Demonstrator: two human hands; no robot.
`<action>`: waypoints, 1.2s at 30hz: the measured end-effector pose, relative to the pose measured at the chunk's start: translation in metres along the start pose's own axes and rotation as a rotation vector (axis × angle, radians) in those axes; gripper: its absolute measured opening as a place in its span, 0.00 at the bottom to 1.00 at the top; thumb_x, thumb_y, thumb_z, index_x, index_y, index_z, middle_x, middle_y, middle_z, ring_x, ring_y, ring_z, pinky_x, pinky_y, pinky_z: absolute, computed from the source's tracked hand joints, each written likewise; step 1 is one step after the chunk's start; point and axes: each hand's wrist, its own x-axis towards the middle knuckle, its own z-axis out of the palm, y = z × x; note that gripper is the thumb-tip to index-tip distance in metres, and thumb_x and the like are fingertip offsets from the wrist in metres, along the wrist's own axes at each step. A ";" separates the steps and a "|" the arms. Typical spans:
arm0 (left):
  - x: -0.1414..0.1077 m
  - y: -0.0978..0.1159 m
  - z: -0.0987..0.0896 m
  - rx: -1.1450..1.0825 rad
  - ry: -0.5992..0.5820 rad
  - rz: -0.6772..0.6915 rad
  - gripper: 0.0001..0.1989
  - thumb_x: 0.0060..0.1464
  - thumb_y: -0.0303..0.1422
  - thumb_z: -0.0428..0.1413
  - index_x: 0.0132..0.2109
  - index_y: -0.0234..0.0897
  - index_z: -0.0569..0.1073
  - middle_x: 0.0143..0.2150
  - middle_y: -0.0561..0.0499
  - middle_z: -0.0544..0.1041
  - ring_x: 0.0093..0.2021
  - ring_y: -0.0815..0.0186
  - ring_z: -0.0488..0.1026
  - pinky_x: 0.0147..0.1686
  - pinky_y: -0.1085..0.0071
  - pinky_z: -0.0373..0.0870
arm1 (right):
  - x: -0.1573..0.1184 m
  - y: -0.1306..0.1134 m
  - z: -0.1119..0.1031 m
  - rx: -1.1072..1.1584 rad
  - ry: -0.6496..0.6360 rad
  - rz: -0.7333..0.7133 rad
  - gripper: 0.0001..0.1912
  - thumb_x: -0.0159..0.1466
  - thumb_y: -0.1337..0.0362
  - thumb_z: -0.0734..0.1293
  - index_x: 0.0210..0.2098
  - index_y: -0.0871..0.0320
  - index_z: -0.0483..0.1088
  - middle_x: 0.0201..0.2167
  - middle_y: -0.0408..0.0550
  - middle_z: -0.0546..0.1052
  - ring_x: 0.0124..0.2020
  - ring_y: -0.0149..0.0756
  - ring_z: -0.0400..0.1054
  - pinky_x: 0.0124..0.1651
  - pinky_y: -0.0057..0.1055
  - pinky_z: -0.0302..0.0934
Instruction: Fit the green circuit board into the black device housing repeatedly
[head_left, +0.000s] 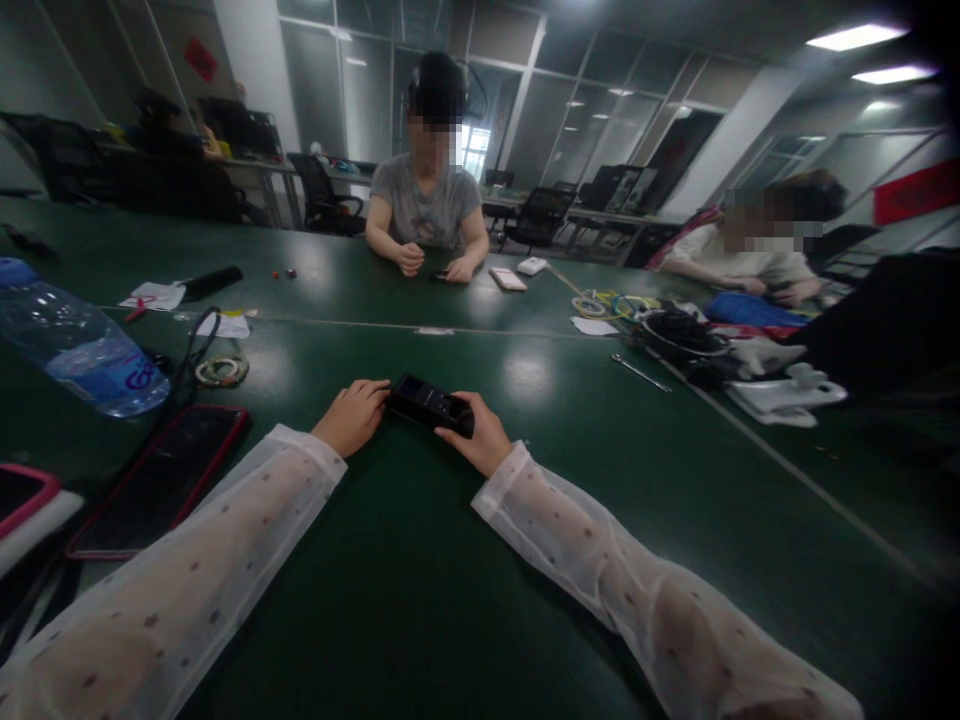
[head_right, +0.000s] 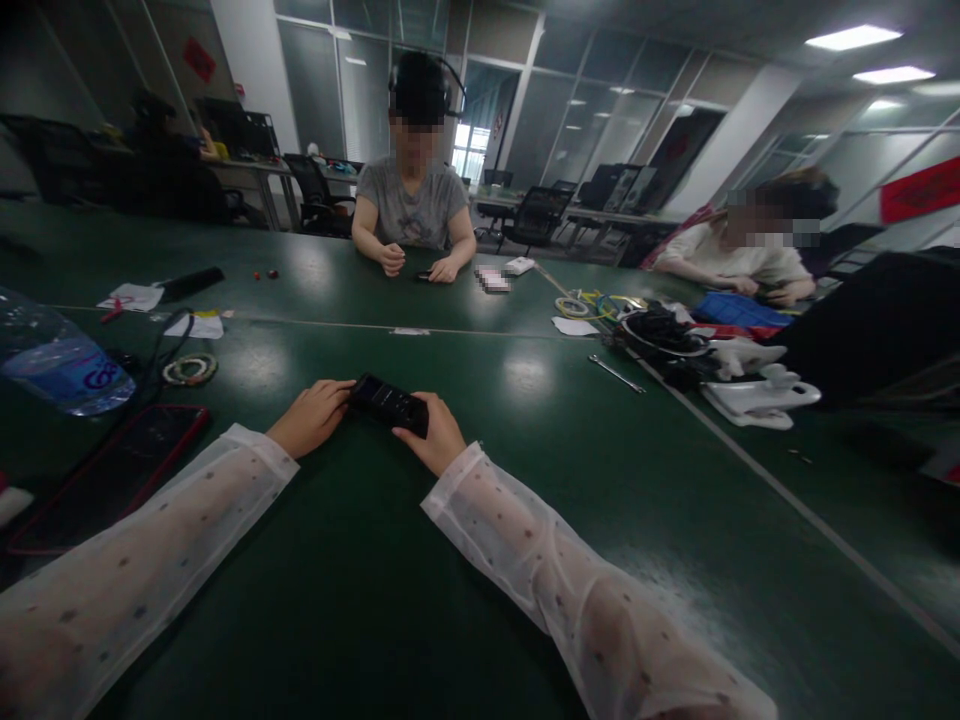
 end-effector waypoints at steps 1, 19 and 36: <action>0.000 0.000 0.000 -0.001 0.000 -0.001 0.14 0.62 0.28 0.45 0.53 0.35 0.68 0.61 0.43 0.66 0.58 0.54 0.61 0.50 0.56 0.65 | 0.000 0.000 0.000 -0.002 0.000 0.001 0.28 0.56 0.60 0.72 0.52 0.56 0.60 0.46 0.52 0.72 0.47 0.43 0.70 0.50 0.47 0.66; 0.000 0.000 0.002 0.008 0.019 -0.009 0.16 0.63 0.29 0.45 0.56 0.37 0.67 0.61 0.44 0.66 0.58 0.54 0.61 0.51 0.54 0.65 | -0.002 -0.012 -0.006 0.059 0.228 -0.097 0.26 0.57 0.60 0.71 0.52 0.55 0.60 0.46 0.53 0.71 0.46 0.44 0.69 0.50 0.46 0.66; 0.000 -0.001 0.000 -0.004 0.002 0.008 0.16 0.64 0.30 0.44 0.57 0.36 0.66 0.61 0.44 0.66 0.59 0.56 0.61 0.53 0.55 0.64 | 0.008 0.039 0.000 0.066 0.585 0.212 0.25 0.52 0.60 0.71 0.46 0.58 0.61 0.40 0.52 0.71 0.40 0.43 0.67 0.46 0.46 0.64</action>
